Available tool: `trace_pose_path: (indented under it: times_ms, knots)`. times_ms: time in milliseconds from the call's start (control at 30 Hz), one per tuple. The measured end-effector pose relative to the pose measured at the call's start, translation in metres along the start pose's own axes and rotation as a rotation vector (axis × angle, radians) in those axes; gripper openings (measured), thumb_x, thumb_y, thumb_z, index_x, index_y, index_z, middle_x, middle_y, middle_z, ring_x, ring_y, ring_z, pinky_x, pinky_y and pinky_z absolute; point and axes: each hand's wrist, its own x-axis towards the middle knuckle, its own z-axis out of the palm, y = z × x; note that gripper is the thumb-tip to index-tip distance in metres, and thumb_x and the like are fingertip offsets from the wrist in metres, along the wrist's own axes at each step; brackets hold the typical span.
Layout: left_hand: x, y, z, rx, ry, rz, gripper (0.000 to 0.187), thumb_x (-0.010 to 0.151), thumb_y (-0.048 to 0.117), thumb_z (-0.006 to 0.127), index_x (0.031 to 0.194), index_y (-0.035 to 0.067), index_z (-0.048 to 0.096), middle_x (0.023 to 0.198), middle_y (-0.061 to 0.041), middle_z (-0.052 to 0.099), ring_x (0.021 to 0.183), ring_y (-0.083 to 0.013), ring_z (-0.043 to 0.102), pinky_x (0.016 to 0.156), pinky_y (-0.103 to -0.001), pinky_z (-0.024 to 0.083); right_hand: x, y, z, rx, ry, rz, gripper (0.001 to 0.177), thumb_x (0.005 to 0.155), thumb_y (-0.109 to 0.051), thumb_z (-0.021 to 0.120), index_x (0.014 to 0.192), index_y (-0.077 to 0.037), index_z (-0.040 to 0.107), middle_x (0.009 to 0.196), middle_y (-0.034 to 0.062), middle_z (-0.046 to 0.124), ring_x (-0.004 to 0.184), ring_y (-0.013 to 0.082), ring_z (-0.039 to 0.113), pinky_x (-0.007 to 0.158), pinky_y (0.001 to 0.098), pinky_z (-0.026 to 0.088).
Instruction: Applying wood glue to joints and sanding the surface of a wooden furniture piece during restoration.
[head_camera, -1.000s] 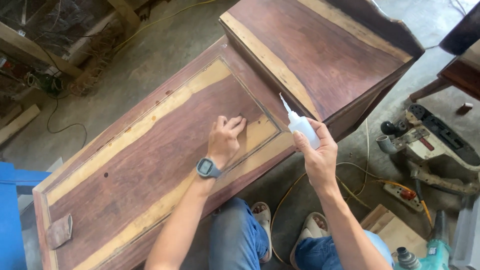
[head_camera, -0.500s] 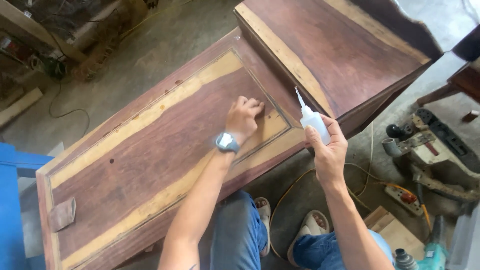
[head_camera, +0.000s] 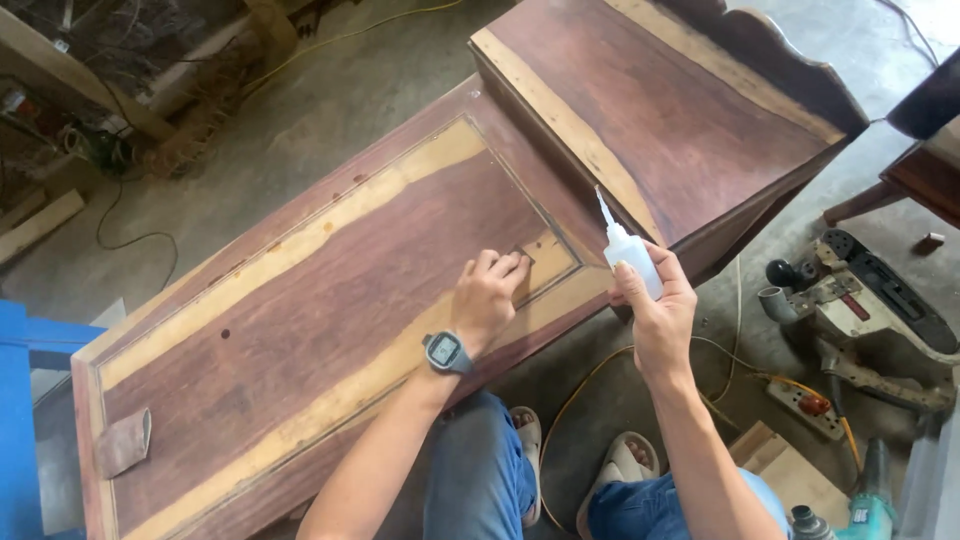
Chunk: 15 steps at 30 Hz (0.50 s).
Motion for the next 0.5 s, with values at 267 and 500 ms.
trace_pose_path:
  times_ms: [267,500]
  knots:
    - [0.045,0.012,0.010,0.051,0.076,-0.030,0.045,0.076,0.008,0.055,0.116,0.015,0.074,0.105,0.002,0.064,0.102,-0.0240,0.053,0.079,-0.038,0.047,0.001,0.009,0.003,0.017,-0.019,-0.039,0.038,0.098,-0.016,0.073,0.131,0.000,0.063,0.090,0.0118,0.065,0.074,0.0155,0.067,0.066,0.0303,0.060]
    - [0.051,0.017,0.006,0.135,0.025,-0.107,0.045,0.078,0.009,0.056,0.120,0.014,0.072,0.107,0.001,0.062,0.102,-0.0247,0.051,0.080,-0.039,0.047,-0.001,0.008,-0.001,0.045,-0.006,-0.023,0.038,0.097,-0.015,0.074,0.129,0.001,0.064,0.089,0.0121,0.066,0.072,0.0149,0.068,0.063,0.0292,0.061]
